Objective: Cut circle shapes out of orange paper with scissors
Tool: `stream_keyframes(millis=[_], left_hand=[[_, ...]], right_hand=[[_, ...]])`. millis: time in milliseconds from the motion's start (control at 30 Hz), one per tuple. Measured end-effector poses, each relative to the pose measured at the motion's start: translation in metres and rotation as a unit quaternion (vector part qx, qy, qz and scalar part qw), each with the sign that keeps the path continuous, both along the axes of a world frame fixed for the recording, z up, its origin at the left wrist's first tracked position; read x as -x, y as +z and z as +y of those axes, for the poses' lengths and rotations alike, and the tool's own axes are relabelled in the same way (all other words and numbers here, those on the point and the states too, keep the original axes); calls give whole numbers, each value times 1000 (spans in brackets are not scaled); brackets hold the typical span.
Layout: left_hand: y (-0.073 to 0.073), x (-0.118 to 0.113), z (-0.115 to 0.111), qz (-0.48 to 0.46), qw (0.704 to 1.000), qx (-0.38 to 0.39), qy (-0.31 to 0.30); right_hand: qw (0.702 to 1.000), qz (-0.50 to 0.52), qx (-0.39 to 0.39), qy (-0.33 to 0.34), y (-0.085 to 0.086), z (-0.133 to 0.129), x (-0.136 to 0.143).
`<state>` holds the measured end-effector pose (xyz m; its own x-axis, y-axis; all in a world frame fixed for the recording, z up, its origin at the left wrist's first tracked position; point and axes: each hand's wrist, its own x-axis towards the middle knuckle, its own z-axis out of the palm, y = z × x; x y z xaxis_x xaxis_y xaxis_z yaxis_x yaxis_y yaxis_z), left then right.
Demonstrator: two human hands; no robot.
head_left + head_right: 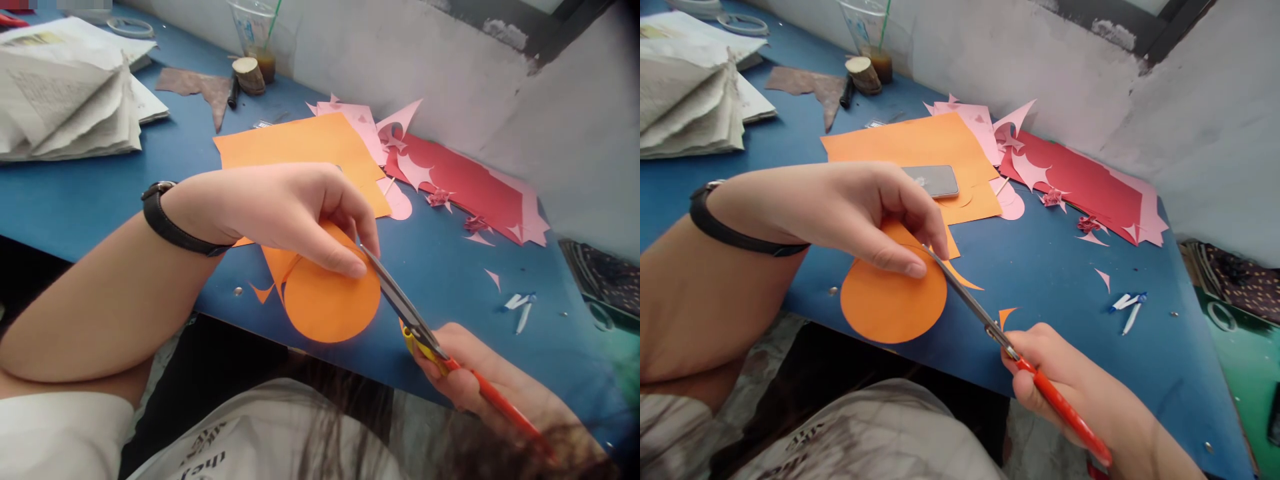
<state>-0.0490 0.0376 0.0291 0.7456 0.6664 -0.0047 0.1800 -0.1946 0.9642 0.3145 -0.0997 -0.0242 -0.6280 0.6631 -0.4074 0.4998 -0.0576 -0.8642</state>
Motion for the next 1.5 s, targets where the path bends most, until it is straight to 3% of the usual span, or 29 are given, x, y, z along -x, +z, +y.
stream_keyframes(millis=[67,167,233,300,333,433,533,667,833,967,1133,1333,1500], left_hand=[[2,-3,-1,-7,998,26,55],[-1,-11,-2,-67,977,27,200],[-8,-15,-3,-135,952,-114,252],[-18,-18,-5,-206,876,-301,316],[-23,-19,-7,-221,838,-360,346],[-33,-24,-21,-219,806,-419,355],[-36,-32,-39,-182,859,-328,349],[-38,-41,-48,-179,912,-93,356],[-51,-47,-37,-223,907,90,347],[-59,-50,-37,-279,896,203,279],[-56,-49,-45,-292,902,237,212],[-53,-49,-51,-314,879,229,275],[-59,-48,-53,-300,892,162,296]], right_hand=[[998,38,40,-7,-7,-2,-8],[996,65,37,-48,-11,-5,-10],[994,60,30,-89,-8,-7,-5],[990,48,30,-131,-5,-9,2],[988,42,30,-147,-4,-8,4],[988,45,26,-143,-3,-5,7],[989,49,21,-134,-6,-1,6],[984,66,2,-162,-8,-2,8],[982,72,7,-177,-4,-4,12],[979,70,19,-189,0,-4,15],[980,83,9,-181,-2,-4,16],[984,114,-19,-132,-23,4,11],[990,64,-51,-118,-19,8,13]])
